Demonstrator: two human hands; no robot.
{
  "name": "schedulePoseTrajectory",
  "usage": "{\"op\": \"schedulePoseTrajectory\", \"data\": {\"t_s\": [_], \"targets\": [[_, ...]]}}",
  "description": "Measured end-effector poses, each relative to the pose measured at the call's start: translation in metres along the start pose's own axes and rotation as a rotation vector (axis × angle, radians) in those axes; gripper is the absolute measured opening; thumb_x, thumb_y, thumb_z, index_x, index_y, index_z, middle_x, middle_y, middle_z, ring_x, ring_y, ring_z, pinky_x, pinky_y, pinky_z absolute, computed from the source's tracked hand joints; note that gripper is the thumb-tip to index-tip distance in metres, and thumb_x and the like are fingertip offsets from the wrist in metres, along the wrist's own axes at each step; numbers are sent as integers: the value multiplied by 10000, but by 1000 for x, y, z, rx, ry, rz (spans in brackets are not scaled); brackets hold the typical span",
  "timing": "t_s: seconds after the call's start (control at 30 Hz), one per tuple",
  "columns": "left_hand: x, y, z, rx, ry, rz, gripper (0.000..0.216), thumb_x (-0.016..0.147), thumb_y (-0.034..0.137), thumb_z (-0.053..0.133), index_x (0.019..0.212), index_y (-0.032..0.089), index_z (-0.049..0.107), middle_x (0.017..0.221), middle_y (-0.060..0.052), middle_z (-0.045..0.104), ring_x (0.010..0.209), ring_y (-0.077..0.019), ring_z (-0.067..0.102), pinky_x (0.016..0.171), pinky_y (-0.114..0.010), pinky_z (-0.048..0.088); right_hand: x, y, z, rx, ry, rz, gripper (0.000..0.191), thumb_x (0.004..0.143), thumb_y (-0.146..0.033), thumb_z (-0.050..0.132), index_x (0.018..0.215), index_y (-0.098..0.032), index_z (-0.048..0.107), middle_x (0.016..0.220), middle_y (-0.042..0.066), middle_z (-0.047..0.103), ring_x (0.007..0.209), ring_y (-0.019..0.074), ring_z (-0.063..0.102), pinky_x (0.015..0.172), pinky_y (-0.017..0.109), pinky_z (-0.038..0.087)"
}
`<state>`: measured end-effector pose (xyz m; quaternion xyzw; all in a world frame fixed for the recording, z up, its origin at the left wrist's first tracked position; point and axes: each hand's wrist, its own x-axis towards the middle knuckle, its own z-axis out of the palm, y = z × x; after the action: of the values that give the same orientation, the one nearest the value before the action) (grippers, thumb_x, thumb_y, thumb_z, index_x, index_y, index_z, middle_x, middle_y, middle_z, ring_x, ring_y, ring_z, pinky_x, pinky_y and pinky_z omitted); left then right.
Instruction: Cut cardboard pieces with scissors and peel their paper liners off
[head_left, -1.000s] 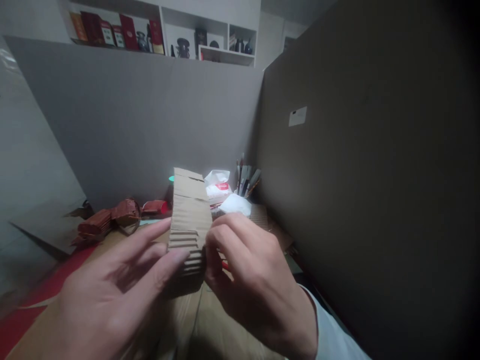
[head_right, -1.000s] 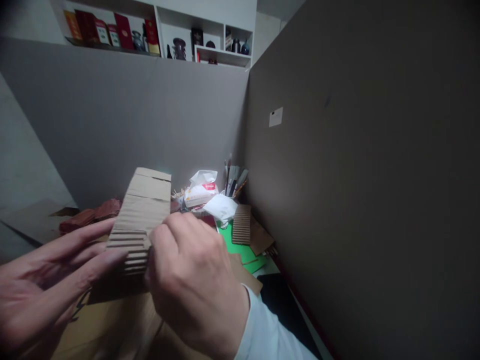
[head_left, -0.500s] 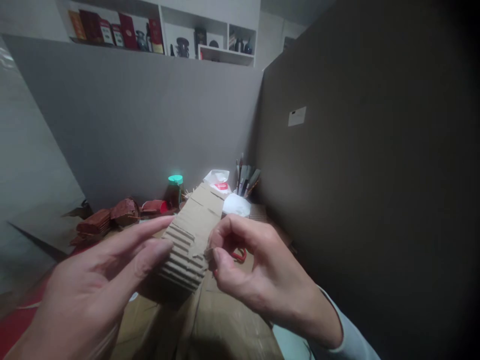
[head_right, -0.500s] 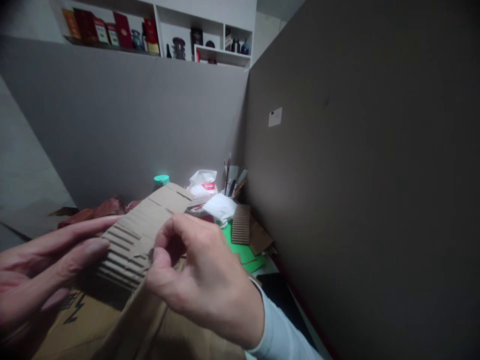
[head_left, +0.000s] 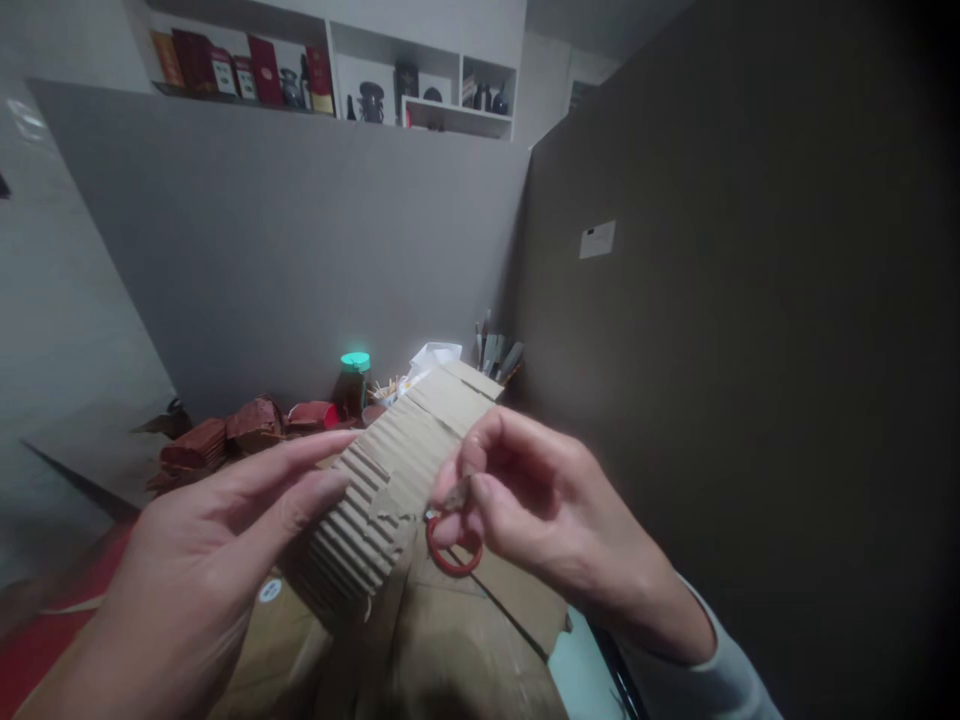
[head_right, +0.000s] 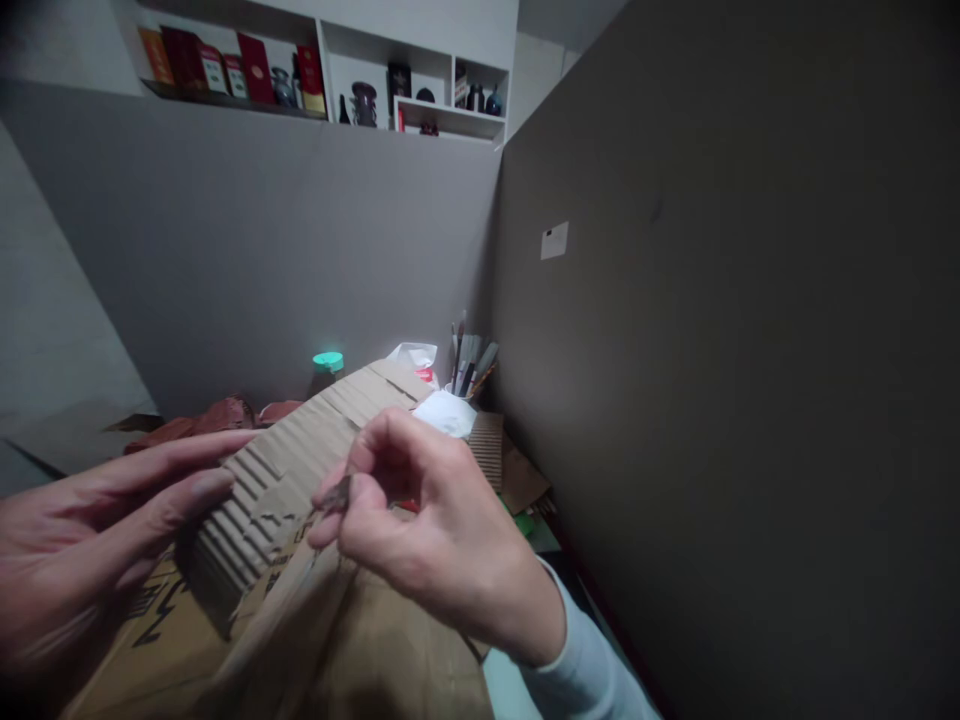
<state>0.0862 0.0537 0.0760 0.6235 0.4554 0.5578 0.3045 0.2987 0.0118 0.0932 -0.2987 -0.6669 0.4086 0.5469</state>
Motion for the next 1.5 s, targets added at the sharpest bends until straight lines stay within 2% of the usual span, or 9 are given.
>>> {"op": "schedulePoseTrajectory", "data": {"t_s": [0.1, 0.23, 0.37, 0.6, 0.77, 0.87, 1.13, 1.37, 1.5], "targets": [[1, 0, -3, 1, 24, -11, 235, 699, 473, 777, 905, 362, 787, 1079, 80, 791, 1045, -154, 689, 855, -135, 506, -3, -17, -16, -197, -229, -41, 192, 865, -1, 504, 832, -189, 516, 715, -24, 596, 615, 97, 610, 571, 209, 525], [1, 0, -6, 7, 53, 22, 239, 704, 500, 757, 908, 378, 785, 1097, 68, 787, 991, -156, 711, 820, -145, 522, -6, -36, -33, -601, -817, -144, 167, 840, 54, 599, 869, -95, 670, 847, 50, 685, 813, 115, 627, 765, 175, 512], [0, 1, -5, 62, 43, 69, 236, 697, 504, 756, 900, 387, 784, 1078, 70, 793, 1011, -168, 710, 814, -144, 526, -9, -32, -30, -575, -539, -210, 119, 850, 28, 611, 908, -25, 700, 794, 71, 679, 720, 116, 605, 670, 196, 487], [-11, 8, 0, 49, -66, 156, 245, 754, 443, 729, 997, 438, 750, 1117, 86, 772, 708, -158, 762, 605, -175, 605, -3, -5, -3, -698, -96, -542, 106, 898, -41, 583, 817, -80, 639, 780, 55, 635, 721, 129, 541, 674, 255, 470], [-13, 8, -2, 156, -121, 71, 396, 731, 543, 708, 1115, 446, 691, 1202, 88, 742, 940, -179, 738, 706, -154, 580, 3, 2, 6, -812, -218, -654, 251, 993, -56, 388, 876, -103, 605, 859, 68, 642, 796, 159, 492, 725, 296, 473], [-11, 5, -5, 127, -152, 6, 430, 730, 542, 716, 1142, 430, 667, 1008, 80, 786, 879, -139, 724, 749, -120, 542, 4, 2, 7, -884, -262, -629, 290, 1019, -72, 342, 901, -102, 605, 865, 59, 619, 797, 153, 458, 724, 283, 467], [-8, 3, -3, 34, -234, -131, 452, 710, 569, 725, 1112, 369, 677, 839, 73, 784, 801, -122, 708, 701, -113, 527, 8, 14, 7, -902, -328, -617, 282, 999, -35, 349, 885, -113, 595, 823, 42, 564, 820, 155, 475, 775, 273, 474], [-4, 4, 1, 62, -282, -128, 488, 708, 604, 705, 1129, 362, 669, 844, 60, 771, 860, -161, 715, 689, -158, 543, 10, 16, 3, -838, -433, -512, 264, 974, -44, 368, 1153, -136, 539, 956, 73, 639, 901, 180, 544, 894, 319, 485], [-6, 5, -5, 118, -282, -146, 477, 696, 584, 725, 1127, 387, 676, 890, 43, 767, 885, -199, 714, 698, -209, 560, 10, 13, 1, -765, -399, -540, 137, 953, -73, 483, 1026, -133, 583, 898, 60, 646, 830, 175, 549, 853, 311, 490]]}}
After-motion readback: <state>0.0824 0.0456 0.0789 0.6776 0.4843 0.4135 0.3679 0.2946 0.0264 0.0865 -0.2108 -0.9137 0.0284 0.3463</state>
